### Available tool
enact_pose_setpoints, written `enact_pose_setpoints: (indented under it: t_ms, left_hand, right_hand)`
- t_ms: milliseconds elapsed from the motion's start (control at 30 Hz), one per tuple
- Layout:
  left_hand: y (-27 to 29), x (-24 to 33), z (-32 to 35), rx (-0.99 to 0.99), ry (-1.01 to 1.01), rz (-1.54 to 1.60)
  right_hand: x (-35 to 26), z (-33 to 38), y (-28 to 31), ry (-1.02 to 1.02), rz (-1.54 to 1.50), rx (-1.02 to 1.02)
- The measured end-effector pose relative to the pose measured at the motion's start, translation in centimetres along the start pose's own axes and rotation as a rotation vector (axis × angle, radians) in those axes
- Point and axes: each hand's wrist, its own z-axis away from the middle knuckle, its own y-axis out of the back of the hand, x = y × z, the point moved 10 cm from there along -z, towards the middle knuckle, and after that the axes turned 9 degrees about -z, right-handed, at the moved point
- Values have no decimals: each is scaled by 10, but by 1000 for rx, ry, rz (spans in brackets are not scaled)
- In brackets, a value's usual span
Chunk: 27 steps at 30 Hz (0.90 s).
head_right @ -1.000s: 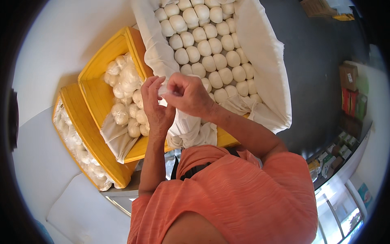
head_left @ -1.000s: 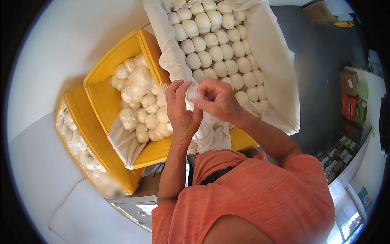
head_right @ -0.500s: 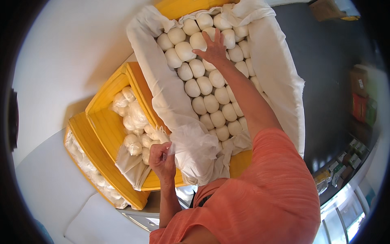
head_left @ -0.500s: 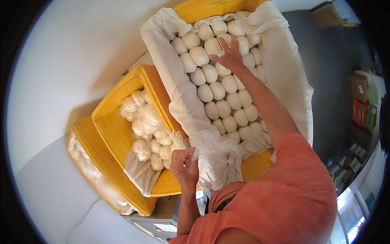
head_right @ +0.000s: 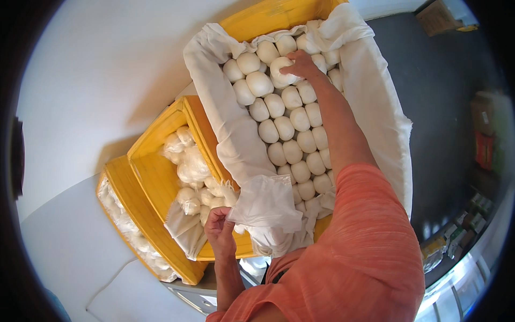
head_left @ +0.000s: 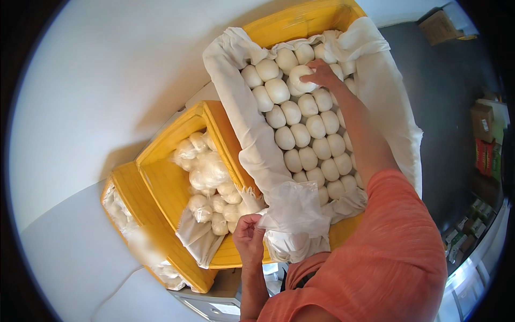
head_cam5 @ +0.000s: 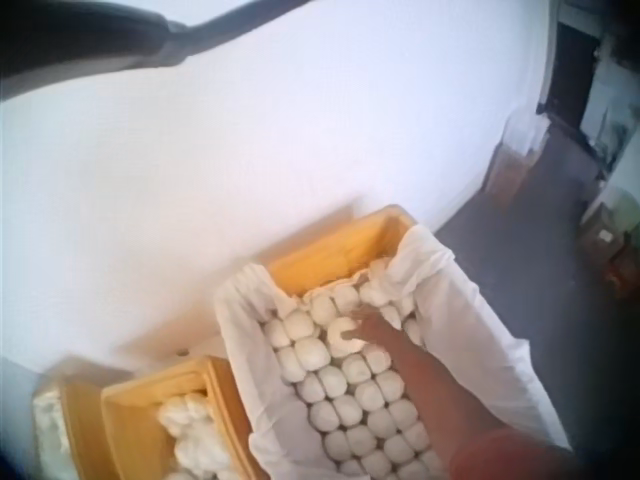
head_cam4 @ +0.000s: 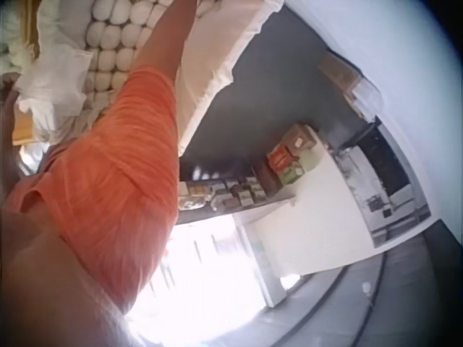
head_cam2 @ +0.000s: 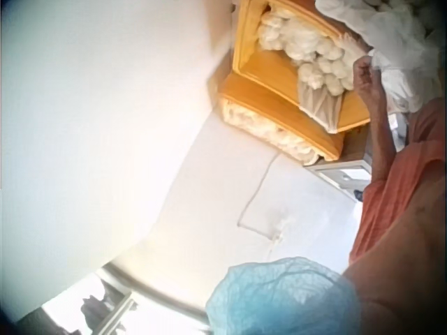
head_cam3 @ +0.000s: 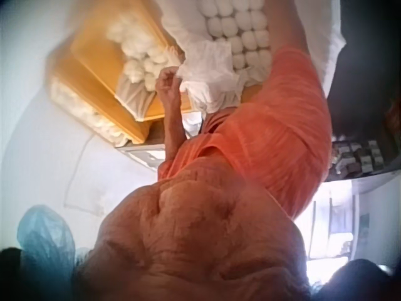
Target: The person repeatedly picks small white dough balls from a yellow bin and places them into a white cloth bag, then ties the bag and sets it aside. The process continues with multiple bags being filled and tied in sequence.
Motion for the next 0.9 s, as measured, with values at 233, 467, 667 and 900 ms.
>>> enact_pose_setpoints:
  t_ms: [233, 467, 667, 900]
  left_hand:
    - [14, 28, -17, 117, -189, -217]
    - [12, 47, -48, 221, -358, -573]
    - [4, 52, -24, 230, -441, -575]
    - [-5, 60, 25, 80, -471, -540]
  right_hand:
    - [-33, 87, -90, 402, 1344, -394]
    - [-54, 172, -63, 271, 107, -268]
    - [-115, 335, 12, 291, -1299, -318]
    - [-146, 427, -117, 426, -912, -660]
